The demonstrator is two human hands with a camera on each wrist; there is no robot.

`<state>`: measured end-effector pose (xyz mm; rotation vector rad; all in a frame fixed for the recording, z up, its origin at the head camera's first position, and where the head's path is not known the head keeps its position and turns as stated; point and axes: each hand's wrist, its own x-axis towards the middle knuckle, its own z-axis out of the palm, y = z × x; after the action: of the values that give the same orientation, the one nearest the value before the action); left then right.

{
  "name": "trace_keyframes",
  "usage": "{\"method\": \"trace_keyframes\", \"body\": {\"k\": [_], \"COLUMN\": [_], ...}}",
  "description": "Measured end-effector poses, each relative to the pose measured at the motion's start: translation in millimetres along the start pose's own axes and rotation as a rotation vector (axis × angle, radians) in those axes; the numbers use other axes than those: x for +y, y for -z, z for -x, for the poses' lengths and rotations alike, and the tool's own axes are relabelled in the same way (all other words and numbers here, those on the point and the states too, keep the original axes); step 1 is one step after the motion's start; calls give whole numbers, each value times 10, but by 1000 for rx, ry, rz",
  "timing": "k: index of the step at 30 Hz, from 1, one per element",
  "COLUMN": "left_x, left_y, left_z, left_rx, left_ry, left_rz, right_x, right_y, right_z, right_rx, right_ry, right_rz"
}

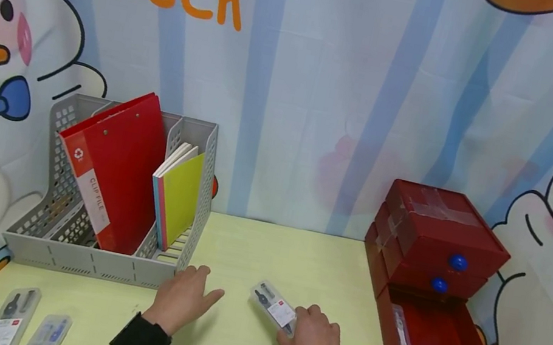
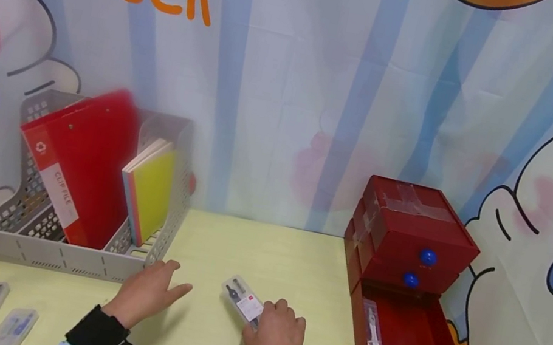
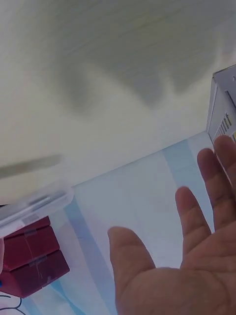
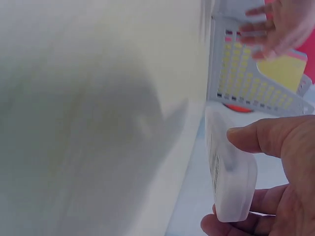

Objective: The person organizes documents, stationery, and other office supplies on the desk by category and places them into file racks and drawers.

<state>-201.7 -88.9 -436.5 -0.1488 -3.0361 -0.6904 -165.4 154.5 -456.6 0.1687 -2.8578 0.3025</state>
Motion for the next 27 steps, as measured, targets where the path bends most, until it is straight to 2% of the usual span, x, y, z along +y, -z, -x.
{"method": "trace_keyframes", "body": {"k": [3, 7, 12, 21, 27], "left_x": [-3, -24, -29, -15, 13], "left_y": [-1, -23, -36, -20, -15], "left_z": [14, 28, 36, 45, 46], "left_rx": [-27, -53, -122, -120, -122], "left_ry": [9, 9, 10, 10, 6], "left_rz": [-81, -142, -206, -183, -181], "right_x": [90, 228, 446, 872, 1122], "right_y": [53, 141, 290, 583, 705], "right_z": [-24, -66, -124, -122, -77], "right_rx": [9, -10, -81, -89, -141], "right_ry": [-40, -120, -250, -402, -547], "right_rz": [-2, -7, -22, -44, -48]}}
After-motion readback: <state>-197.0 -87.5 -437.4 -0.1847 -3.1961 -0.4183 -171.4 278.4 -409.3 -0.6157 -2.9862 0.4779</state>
